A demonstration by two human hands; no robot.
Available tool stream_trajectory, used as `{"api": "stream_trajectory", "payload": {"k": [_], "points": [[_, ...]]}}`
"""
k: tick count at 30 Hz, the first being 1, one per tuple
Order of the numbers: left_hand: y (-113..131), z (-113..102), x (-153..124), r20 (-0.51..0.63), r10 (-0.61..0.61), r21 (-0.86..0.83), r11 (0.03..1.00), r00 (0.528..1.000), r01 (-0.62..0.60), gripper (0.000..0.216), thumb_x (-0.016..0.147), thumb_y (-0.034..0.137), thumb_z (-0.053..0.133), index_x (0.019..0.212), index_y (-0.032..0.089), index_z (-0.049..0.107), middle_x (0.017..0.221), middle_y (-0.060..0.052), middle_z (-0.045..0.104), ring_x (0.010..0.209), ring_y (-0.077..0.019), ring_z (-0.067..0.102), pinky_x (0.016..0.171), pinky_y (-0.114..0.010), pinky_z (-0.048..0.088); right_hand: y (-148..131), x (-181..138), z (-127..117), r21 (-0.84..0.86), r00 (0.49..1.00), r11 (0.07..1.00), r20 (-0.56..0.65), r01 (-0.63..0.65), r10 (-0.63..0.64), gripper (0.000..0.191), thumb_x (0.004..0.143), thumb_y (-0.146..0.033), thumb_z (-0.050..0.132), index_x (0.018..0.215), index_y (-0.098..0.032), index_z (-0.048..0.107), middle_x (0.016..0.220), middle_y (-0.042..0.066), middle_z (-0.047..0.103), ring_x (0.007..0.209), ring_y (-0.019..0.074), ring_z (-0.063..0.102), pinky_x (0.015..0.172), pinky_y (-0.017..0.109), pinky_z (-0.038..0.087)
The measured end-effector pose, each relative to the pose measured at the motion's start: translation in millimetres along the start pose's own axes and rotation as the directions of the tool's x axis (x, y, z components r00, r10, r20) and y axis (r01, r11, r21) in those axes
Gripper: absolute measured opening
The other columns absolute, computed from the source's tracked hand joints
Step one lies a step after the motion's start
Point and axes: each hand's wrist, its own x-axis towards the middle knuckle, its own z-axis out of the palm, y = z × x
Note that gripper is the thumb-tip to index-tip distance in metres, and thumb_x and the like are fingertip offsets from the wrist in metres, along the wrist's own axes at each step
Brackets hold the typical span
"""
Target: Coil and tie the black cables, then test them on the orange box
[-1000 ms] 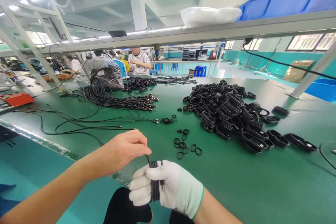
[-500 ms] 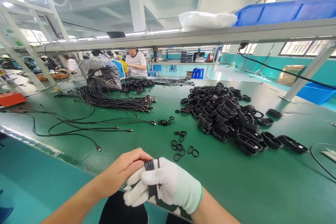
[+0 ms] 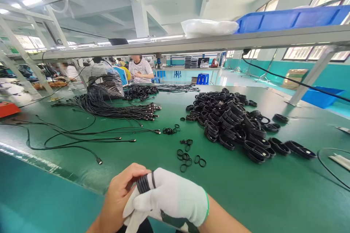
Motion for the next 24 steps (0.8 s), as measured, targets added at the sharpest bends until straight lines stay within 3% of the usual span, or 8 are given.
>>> {"api": "stream_trajectory", "payload": {"k": [2,4,7,10,14,18,20,24], "points": [[1,3,-3,-0.073,0.117,0.050,0.992,0.990,-0.113,0.019,0.087,0.014,0.047,0.094,0.025,0.061,0.087,0.001,0.061,0.078,-0.0117,0.058,0.069,-0.020,0.045,0,-2,-4,-0.096,1.000,0.995,-0.016,-0.010,0.008,0.023,0.068,-0.028,0.068,0.083,-0.010,0.071,0.083,0.007,0.066,0.074,0.0142,0.058,0.071,0.025,0.047],[9,2,-1,-0.042,0.154,0.088,0.985,0.987,-0.150,0.025,0.088,0.012,0.044,0.103,0.027,0.057,0.087,0.001,0.060,0.078,-0.0107,0.058,0.069,-0.019,0.045,-1,-4,-8,-0.128,0.999,0.991,0.012,-0.040,0.042,0.023,0.068,-0.027,0.068,0.082,-0.010,0.070,0.080,0.005,0.065,0.072,0.0127,0.057,0.068,0.022,0.046],[29,-7,7,0.212,0.078,0.144,0.983,0.974,-0.110,0.035,0.089,0.011,0.038,0.119,0.025,0.051,0.086,-0.001,0.057,0.075,-0.0108,0.056,0.069,-0.019,0.046,-4,-5,-9,-0.102,0.984,0.990,0.142,-0.097,0.111,0.022,0.066,-0.025,0.067,0.081,-0.009,0.069,0.073,0.004,0.062,0.063,0.0097,0.054,0.064,0.020,0.046],[43,-14,15,0.383,0.054,0.155,0.980,0.922,-0.121,0.032,0.087,0.011,0.036,0.111,0.019,0.056,0.089,-0.005,0.056,0.078,-0.0126,0.056,0.070,-0.021,0.046,-9,-6,-4,-0.098,0.979,0.992,0.178,-0.082,0.099,0.019,0.063,-0.022,0.068,0.077,-0.009,0.068,0.072,0.003,0.061,0.063,0.0094,0.054,0.063,0.019,0.046],[45,-15,17,0.348,0.123,0.148,0.972,0.929,-0.184,0.023,0.084,0.013,0.042,0.101,0.014,0.057,0.087,-0.007,0.056,0.075,-0.0143,0.055,0.067,-0.023,0.045,-14,-12,5,-0.067,0.995,0.997,0.080,-0.046,0.051,0.028,0.067,-0.035,0.068,0.078,-0.010,0.067,0.077,0.006,0.064,0.068,0.0128,0.057,0.062,0.022,0.047],[43,-15,18,0.392,0.180,0.116,0.963,0.902,-0.243,0.017,0.082,0.013,0.044,0.096,0.015,0.055,0.085,-0.006,0.054,0.073,-0.0147,0.051,0.065,-0.024,0.043,-22,-22,7,-0.265,0.999,0.963,0.011,0.044,-0.043,0.054,0.079,-0.061,0.049,0.082,-0.010,0.067,0.082,0.009,0.065,0.074,0.0151,0.057,0.068,0.025,0.047],[46,-17,19,0.393,0.171,0.102,0.968,0.903,-0.228,0.016,0.084,0.013,0.041,0.091,0.016,0.055,0.083,-0.005,0.053,0.073,-0.0141,0.050,0.066,-0.023,0.042,-30,-28,4,-0.337,0.998,0.940,0.003,0.058,-0.060,0.062,0.079,-0.067,0.042,0.081,-0.010,0.067,0.086,0.010,0.065,0.078,0.0169,0.058,0.071,0.027,0.047],[54,-26,24,0.390,0.093,0.098,0.985,0.916,-0.142,0.020,0.089,0.014,0.036,0.092,0.017,0.056,0.087,-0.004,0.053,0.078,-0.0131,0.051,0.071,-0.022,0.042,-47,-41,-4,-0.274,0.997,0.961,-0.056,0.033,-0.050,0.074,0.079,-0.073,0.032,0.091,-0.008,0.066,0.083,0.014,0.066,0.071,0.0197,0.061,0.066,0.032,0.050]]}}
